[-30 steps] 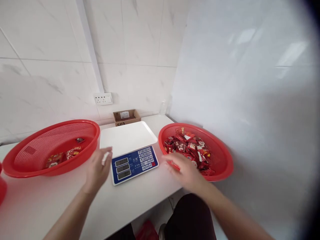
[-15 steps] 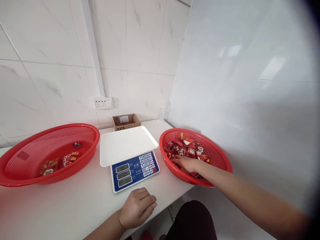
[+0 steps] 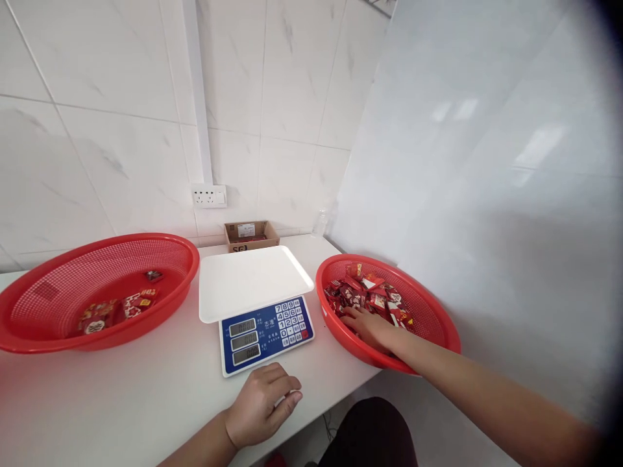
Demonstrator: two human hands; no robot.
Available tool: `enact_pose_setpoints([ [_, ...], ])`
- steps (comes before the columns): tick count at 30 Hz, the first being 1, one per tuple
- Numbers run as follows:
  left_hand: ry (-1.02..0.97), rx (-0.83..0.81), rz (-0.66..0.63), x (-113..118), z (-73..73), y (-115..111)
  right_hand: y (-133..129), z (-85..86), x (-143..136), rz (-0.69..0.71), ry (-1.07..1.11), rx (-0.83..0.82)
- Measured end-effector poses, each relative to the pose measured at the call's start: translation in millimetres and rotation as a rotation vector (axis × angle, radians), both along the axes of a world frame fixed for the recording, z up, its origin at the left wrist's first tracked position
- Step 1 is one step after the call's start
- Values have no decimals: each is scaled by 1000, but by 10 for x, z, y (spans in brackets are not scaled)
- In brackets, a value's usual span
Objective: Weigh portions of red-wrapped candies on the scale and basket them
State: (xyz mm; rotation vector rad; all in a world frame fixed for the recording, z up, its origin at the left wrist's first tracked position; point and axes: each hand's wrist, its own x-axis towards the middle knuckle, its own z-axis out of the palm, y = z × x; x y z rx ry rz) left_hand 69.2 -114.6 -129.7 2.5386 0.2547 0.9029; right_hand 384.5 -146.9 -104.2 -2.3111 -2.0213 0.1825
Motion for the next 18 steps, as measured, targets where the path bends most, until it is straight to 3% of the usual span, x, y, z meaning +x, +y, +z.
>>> enact_pose_setpoints([
  [3,-3,-16,8,-3,-6,13,61,121,0,40,-12,-40],
  [10,5,-51,27,-10,-21,33,272,575,187,-181,221,150],
  [18,16,-51,26,-10,-29,27,344,544,322,-290,218,216],
])
